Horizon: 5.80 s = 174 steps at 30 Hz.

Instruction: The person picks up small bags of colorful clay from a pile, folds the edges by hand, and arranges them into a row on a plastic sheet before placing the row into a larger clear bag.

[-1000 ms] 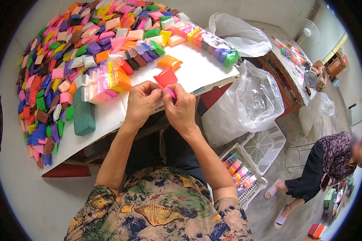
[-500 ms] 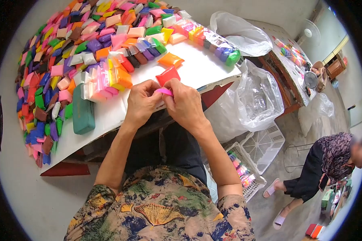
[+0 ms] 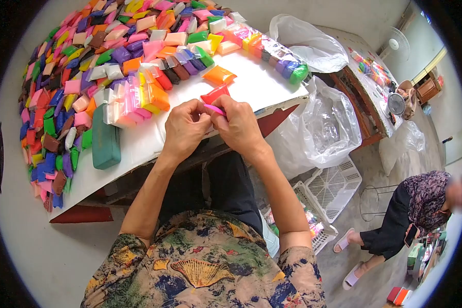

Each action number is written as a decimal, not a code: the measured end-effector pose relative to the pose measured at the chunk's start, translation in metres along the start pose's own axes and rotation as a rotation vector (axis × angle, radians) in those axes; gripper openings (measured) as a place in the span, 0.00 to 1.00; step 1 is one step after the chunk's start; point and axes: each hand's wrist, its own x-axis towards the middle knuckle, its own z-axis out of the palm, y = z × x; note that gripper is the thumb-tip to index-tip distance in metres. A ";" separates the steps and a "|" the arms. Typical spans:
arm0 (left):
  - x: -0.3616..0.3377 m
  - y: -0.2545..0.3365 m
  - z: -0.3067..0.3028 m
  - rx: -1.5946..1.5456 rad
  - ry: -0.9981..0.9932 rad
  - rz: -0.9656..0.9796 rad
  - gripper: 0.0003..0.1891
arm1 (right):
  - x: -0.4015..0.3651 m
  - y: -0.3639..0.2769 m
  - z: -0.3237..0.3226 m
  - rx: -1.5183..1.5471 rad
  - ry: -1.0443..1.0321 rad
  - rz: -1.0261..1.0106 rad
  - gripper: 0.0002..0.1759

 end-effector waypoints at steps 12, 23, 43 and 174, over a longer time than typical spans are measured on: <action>0.005 -0.012 -0.010 -0.256 -0.188 -0.046 0.07 | -0.005 0.005 0.001 0.103 0.006 -0.001 0.04; 0.002 -0.011 -0.013 -0.238 -0.163 -0.002 0.11 | -0.006 0.004 -0.001 0.115 0.013 0.044 0.04; 0.002 -0.002 -0.004 0.049 -0.110 -0.045 0.09 | -0.010 0.014 0.009 0.053 0.090 -0.067 0.05; -0.046 -0.005 -0.026 0.462 0.173 0.391 0.16 | -0.037 0.016 -0.001 -0.413 0.167 -0.285 0.11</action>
